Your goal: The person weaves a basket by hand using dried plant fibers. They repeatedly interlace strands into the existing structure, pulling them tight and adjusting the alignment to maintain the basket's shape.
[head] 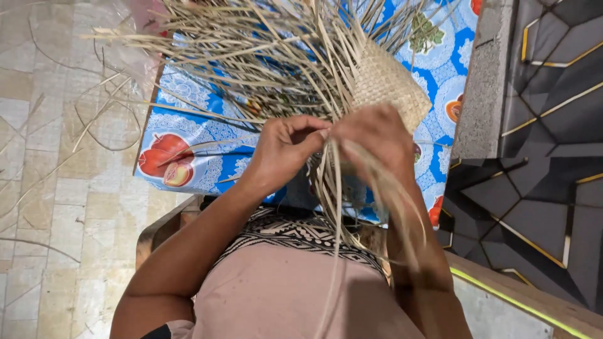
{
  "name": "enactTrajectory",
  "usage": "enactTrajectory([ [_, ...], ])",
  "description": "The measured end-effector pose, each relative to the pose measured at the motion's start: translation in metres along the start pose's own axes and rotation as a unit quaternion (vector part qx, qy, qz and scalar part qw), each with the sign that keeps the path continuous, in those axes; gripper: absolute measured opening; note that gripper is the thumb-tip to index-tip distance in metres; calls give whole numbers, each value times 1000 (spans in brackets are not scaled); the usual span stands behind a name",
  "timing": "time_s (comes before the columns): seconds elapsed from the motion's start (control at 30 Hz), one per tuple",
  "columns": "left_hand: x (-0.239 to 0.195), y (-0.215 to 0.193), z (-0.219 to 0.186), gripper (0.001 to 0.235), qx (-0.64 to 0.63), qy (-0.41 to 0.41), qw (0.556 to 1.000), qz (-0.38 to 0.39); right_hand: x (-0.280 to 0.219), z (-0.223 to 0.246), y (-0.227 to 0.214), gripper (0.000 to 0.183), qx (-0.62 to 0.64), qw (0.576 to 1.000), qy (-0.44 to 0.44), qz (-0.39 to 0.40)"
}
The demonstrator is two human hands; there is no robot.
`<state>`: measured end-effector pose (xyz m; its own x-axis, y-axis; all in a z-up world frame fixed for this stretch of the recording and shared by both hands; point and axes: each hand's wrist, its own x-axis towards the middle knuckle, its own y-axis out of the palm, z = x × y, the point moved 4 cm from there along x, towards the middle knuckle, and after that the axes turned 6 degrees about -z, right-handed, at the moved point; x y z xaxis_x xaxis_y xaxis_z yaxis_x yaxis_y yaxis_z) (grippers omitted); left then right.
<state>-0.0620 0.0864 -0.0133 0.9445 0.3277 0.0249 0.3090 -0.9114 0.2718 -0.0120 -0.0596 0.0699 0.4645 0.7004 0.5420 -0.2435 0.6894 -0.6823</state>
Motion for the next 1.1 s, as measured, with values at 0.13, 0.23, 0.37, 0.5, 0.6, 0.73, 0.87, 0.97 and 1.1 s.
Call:
enactTrajectory([
  [0.13,3,-1,9,19,-51,-8,998,-18,-14,-4,9,16,-120,985,-124,-3],
  [0.23,3,2,13,16,-60,2,998,-30,-17,-4,13,17,-148,973,-171,-43],
  [0.37,-2,8,-2,12,-45,35,997,-42,-16,-23,11,58,-91,989,-117,-9],
  [0.5,-10,9,5,9,40,91,993,-62,16,-23,15,36,-70,997,-10,27],
  [0.6,-8,12,1,10,81,124,987,-67,39,-26,7,9,166,972,163,-28],
  [0.73,-5,10,-2,7,-24,82,993,-81,73,1,-32,20,120,949,287,53],
  [0.87,-4,6,6,17,-68,99,989,-87,57,4,-22,17,26,947,281,154],
  [0.97,-4,4,9,10,-71,85,989,-93,31,-9,-2,12,-59,995,24,77],
  [1.1,-3,5,15,10,-90,46,989,-105,-4,-23,5,5,-65,998,-25,9],
])
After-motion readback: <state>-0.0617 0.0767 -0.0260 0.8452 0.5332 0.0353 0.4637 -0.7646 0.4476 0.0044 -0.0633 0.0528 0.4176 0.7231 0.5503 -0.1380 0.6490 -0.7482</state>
